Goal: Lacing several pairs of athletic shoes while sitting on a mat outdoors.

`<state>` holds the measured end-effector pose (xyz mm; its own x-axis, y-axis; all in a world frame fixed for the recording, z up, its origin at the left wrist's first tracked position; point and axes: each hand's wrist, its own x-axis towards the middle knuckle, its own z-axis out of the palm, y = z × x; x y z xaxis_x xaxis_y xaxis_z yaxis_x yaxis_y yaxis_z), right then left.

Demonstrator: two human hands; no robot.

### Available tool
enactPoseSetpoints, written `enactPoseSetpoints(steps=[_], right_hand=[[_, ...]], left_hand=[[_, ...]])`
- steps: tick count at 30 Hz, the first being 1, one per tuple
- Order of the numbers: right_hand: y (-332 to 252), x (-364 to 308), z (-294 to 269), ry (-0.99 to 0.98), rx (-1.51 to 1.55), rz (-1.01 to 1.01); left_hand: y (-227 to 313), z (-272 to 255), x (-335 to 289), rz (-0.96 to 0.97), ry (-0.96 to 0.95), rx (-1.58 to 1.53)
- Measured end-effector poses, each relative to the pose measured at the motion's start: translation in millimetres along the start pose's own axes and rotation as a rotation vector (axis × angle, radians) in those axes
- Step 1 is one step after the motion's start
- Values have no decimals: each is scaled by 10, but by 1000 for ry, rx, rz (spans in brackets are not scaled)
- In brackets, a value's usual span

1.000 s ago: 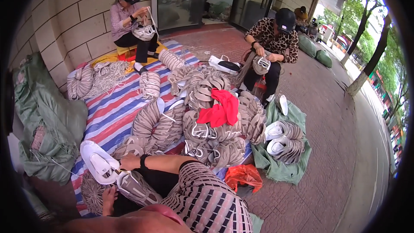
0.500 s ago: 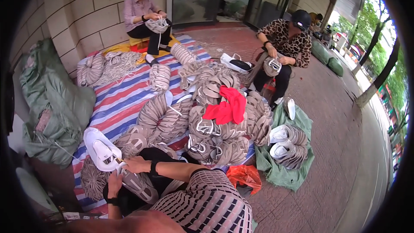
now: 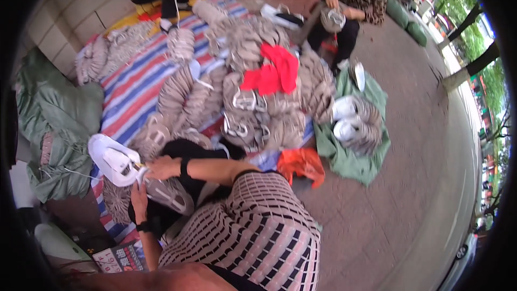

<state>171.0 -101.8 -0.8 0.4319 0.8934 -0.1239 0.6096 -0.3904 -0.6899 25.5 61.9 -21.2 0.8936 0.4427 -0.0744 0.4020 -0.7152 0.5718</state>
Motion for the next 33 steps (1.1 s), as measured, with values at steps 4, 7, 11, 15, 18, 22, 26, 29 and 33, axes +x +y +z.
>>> enactPoseSetpoints(steps=[4, 7, 11, 15, 18, 22, 26, 29, 33], right_hand=[[148, -193, 20, 112, 107, -56], [250, -357, 30, 115, 67, -125], [264, -605, -56, 17, -236, -155], [412, -1012, -61, -82, -323, -274], [496, -1672, -188, -84, -174, -211], [517, -2178, -219, -170, -30, -85], [241, -2626, -285, -8, 120, 68], [276, -2626, -128, 124, -14, 438], [610, -2401, 125, 140, -143, 260]], left_hand=[[-6, 39, 94, 21, -38, -66], [-57, 121, 154, 40, -125, -134], [-247, 146, 148, 123, -109, -240], [-947, 382, 250, 231, 16, -264], [-956, 393, 229, 288, 66, 256], [-831, 307, 238, 405, -9, 576], [141, -133, -4, -10, -135, 84], [49, -111, -23, -11, -100, 109], [85, -58, -39, 121, 38, 195]])
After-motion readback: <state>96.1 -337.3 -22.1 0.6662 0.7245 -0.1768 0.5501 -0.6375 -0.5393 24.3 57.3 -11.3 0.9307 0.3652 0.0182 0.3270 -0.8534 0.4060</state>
